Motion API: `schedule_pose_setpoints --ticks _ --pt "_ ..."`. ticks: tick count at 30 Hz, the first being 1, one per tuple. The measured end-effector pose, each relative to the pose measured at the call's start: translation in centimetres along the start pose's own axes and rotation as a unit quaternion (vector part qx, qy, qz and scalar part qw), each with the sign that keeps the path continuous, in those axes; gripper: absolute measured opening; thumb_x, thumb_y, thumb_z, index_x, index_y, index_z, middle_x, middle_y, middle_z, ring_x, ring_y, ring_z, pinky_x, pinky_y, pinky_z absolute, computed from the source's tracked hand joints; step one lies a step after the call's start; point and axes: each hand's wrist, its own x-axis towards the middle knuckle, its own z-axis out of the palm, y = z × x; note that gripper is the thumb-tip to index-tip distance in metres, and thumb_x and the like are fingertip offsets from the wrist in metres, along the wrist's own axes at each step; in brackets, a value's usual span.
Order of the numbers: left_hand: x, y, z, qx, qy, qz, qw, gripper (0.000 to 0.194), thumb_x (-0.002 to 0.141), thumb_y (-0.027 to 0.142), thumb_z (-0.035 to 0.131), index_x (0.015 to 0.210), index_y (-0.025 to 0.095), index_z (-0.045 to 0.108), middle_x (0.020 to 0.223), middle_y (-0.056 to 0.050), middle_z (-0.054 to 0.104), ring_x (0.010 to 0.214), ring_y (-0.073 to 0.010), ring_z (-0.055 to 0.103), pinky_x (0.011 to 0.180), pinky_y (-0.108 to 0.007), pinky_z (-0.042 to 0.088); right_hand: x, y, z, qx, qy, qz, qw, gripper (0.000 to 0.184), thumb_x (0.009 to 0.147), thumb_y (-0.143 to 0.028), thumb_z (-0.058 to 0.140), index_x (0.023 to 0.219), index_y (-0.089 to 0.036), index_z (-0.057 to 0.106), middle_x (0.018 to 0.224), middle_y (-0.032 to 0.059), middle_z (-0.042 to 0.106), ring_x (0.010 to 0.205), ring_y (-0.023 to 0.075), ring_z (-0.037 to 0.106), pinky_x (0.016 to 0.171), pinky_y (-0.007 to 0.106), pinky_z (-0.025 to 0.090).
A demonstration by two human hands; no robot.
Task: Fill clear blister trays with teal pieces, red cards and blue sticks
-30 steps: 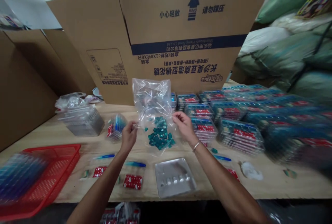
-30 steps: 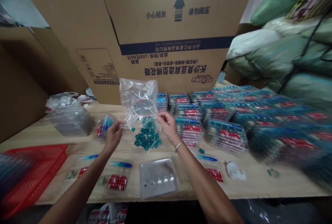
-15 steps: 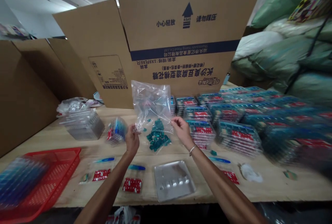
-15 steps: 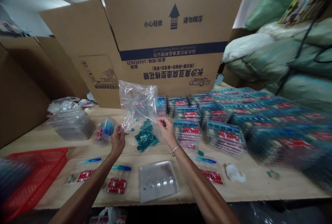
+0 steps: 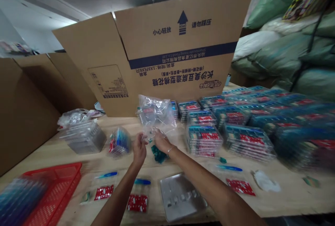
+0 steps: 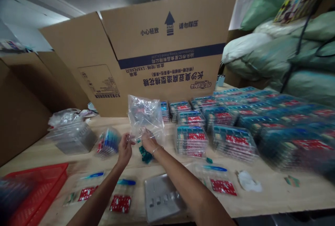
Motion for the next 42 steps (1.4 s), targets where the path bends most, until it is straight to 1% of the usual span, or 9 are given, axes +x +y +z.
schedule_pose_setpoints --ticks 4,13,20,24,26,29,31,35,42 --pt "-0.2 -0.4 -0.1 0.012 -0.002 0.0 1.0 0.022 0.077 0.025 0.042 0.097 0.02 0.049 0.085 -0.002 0.063 0.057 -0.0105 0.055 0.06 -0.024 0.047 2.1 1.6 0.3 0.004 0.003 0.035 0.999 0.017 0.076 -0.005 0.05 0.082 -0.017 0.061 0.087 0.0054 0.063 0.089 0.0184 0.056 0.084 0.031 0.044" --pt "0.2 -1.2 0.5 0.007 0.022 -0.025 0.999 0.019 0.077 0.027 0.042 0.092 0.02 0.05 0.083 -0.002 0.062 0.06 -0.011 0.055 0.061 -0.023 0.046 -0.7 0.6 1.1 0.027 -0.058 0.011 0.998 0.017 0.071 -0.005 0.058 0.077 -0.019 0.062 0.086 0.002 0.063 0.086 0.0169 0.059 0.078 0.026 0.045" --pt "1.4 -2.4 0.0 0.034 0.058 -0.058 0.996 0.022 0.075 0.022 0.04 0.093 0.018 0.051 0.081 -0.003 0.061 0.062 -0.0131 0.057 0.059 -0.025 0.047 -4.5 0.1 -1.7 0.003 -0.056 0.038 0.998 0.019 0.071 -0.005 0.053 0.083 -0.019 0.06 0.082 0.002 0.058 0.077 0.0163 0.056 0.072 0.026 0.043" --pt "0.7 -1.8 -1.6 0.107 0.098 -0.047 0.988 0.031 0.074 0.016 0.047 0.104 0.016 0.054 0.101 -0.011 0.061 0.095 -0.0237 0.058 0.084 -0.038 0.045 -7.4 -0.4 -2.9 -0.036 -0.087 0.004 0.996 0.023 0.072 -0.002 0.051 0.083 -0.019 0.061 0.081 0.0021 0.057 0.077 0.0159 0.056 0.07 0.025 0.042" --pt "-0.3 -1.1 -1.9 0.211 0.049 0.011 0.976 0.029 0.076 0.015 0.051 0.104 0.017 0.058 0.112 -0.014 0.058 0.109 -0.0276 0.051 0.096 -0.043 0.037 -8.0 -0.5 -2.9 -0.042 -0.09 -0.008 0.995 0.025 0.073 0.0 0.049 0.085 -0.019 0.062 0.083 0.0031 0.058 0.08 0.0163 0.057 0.071 0.025 0.043" --pt "-1.7 -0.5 -1.1 0.351 -0.158 0.101 0.917 0.02 0.079 0.011 0.048 0.088 0.018 0.064 0.1 -0.012 0.063 0.101 -0.0254 0.055 0.094 -0.039 0.039 -8.0 -0.5 -2.7 -0.016 -0.077 0.0 0.997 0.027 0.075 0.001 0.048 0.088 -0.019 0.063 0.087 0.004 0.059 0.082 0.0161 0.058 0.075 0.026 0.045" --pt "-1.9 -0.8 0.0 0.368 -0.245 0.107 0.891 0.023 0.076 0.005 0.046 0.079 0.019 0.064 0.087 -0.009 0.064 0.089 -0.0224 0.059 0.085 -0.033 0.044 -7.9 -0.6 -2.6 0.009 -0.069 0.015 0.997 0.027 0.076 0.0 0.049 0.089 -0.018 0.064 0.089 0.0045 0.06 0.083 0.0161 0.059 0.077 0.026 0.045" --pt "-1.2 -2.6 1.6 0.368 -0.262 0.068 0.89 0.026 0.072 0.001 0.046 0.079 0.018 0.065 0.079 -0.009 0.064 0.08 -0.0214 0.061 0.077 -0.03 0.047 -9.1 -0.8 -3.4 0.063 -0.062 0.038 0.995 0.025 0.075 -0.001 0.053 0.089 -0.017 0.065 0.09 0.0048 0.061 0.082 0.0161 0.059 0.074 0.027 0.045" --pt "-0.5 -4.0 0.9 0.322 -0.225 0.043 0.919 0.03 0.079 0.016 0.047 0.105 0.017 0.062 0.099 -0.01 0.065 0.091 -0.0223 0.06 0.084 -0.032 0.046 -13.8 1.1 -6.1 0.097 -0.008 0.137 0.986 0.015 0.084 -0.018 0.054 0.093 -0.021 0.065 0.081 0.0013 0.067 0.07 0.0159 0.06 0.067 0.027 0.046"
